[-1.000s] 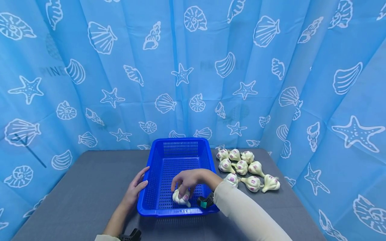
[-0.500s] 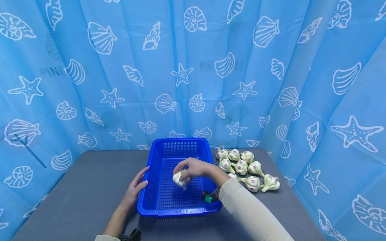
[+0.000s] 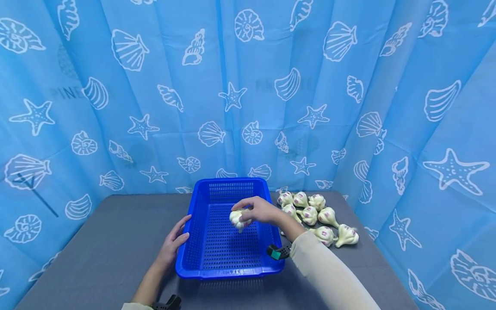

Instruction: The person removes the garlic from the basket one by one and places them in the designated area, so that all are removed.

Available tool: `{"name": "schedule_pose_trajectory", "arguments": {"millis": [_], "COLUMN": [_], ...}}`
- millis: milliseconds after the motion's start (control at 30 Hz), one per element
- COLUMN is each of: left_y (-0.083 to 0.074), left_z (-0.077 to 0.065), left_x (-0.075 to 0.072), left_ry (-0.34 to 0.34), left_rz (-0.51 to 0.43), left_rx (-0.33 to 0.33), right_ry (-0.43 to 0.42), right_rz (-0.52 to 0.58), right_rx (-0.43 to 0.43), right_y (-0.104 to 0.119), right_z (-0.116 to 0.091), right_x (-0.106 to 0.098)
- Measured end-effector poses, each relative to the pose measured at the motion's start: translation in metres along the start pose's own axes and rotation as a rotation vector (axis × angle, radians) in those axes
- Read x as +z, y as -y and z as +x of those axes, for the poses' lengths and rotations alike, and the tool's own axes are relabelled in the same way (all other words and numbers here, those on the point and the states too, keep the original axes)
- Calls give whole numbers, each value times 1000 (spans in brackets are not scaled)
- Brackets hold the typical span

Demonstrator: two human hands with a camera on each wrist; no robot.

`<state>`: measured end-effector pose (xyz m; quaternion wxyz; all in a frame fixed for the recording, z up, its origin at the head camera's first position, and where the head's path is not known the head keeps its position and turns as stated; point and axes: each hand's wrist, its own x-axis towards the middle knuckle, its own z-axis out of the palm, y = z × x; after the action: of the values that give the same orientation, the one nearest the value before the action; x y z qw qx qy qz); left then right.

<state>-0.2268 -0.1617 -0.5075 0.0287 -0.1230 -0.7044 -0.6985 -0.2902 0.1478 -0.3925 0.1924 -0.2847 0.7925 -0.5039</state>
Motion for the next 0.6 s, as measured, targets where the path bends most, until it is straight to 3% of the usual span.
{"name": "schedule_pose_trajectory", "arguments": {"millis": [167, 600], "left_y": [-1, -1], "left_z": [-1, 0], "left_x": [0, 0], "left_ry": [4, 4], "left_rz": [-7, -31], "left_rx": [7, -27], "right_ry": [-64, -316], "right_rz": [20, -74], "right_rx": [-44, -116], "right_y": [-3, -9], "right_z": [-6, -13], "right_x": [-6, -12]}}
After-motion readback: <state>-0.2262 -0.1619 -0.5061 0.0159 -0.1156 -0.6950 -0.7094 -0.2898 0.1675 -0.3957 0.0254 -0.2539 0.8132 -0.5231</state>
